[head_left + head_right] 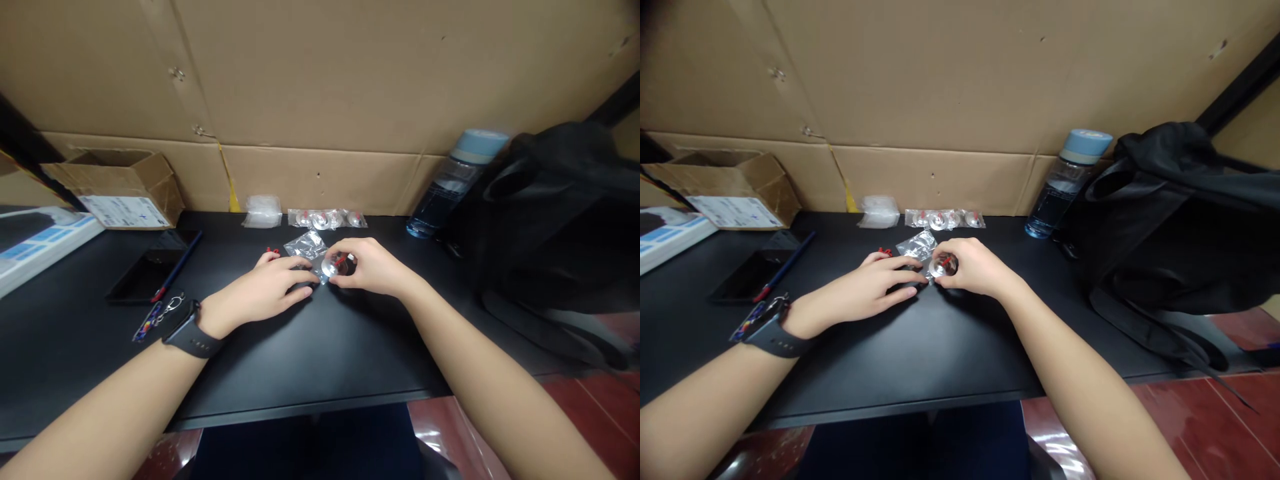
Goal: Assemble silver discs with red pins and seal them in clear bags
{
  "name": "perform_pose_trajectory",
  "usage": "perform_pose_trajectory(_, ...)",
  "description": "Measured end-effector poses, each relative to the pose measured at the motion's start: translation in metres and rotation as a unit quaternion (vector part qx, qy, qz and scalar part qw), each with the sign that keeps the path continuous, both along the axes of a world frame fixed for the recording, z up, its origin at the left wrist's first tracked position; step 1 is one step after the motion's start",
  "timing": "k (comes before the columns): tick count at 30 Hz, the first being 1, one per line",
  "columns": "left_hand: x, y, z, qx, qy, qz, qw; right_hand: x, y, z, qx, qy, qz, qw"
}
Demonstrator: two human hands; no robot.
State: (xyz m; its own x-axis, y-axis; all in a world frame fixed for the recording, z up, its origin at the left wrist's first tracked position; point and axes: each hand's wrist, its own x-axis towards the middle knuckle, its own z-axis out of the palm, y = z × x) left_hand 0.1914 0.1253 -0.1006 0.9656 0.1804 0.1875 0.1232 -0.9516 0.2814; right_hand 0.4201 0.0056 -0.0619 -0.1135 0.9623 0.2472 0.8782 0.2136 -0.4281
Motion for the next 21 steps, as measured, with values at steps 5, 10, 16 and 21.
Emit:
perform_pose_trajectory(5, 0.0020, -0.0046, -0.0040, 0.011, 0.003, 0.024, 1.000, 0.0024, -0.0029, 0.0011, -0.041, -0.017, -0.014, 0.999)
perform_pose_trajectory(10, 0.0021, -0.0046, -0.0054, 0.011, 0.011, 0.029, 0.999, 0.0025, -0.0040, 0.0019, -0.058, -0.033, 0.006, 0.998)
perform_pose_trajectory(16, 0.0030, -0.0001, -0.0085, 0.006, 0.019, 0.029, 0.999, 0.0028, -0.0038, 0.0000, -0.067, -0.050, -0.017, 0.996)
perform_pose_trajectory(21, 0.0039, -0.0002, -0.0096, -0.004, 0.009, 0.023, 1.000, -0.0003, -0.0005, -0.0063, -0.038, -0.059, -0.021, 0.997)
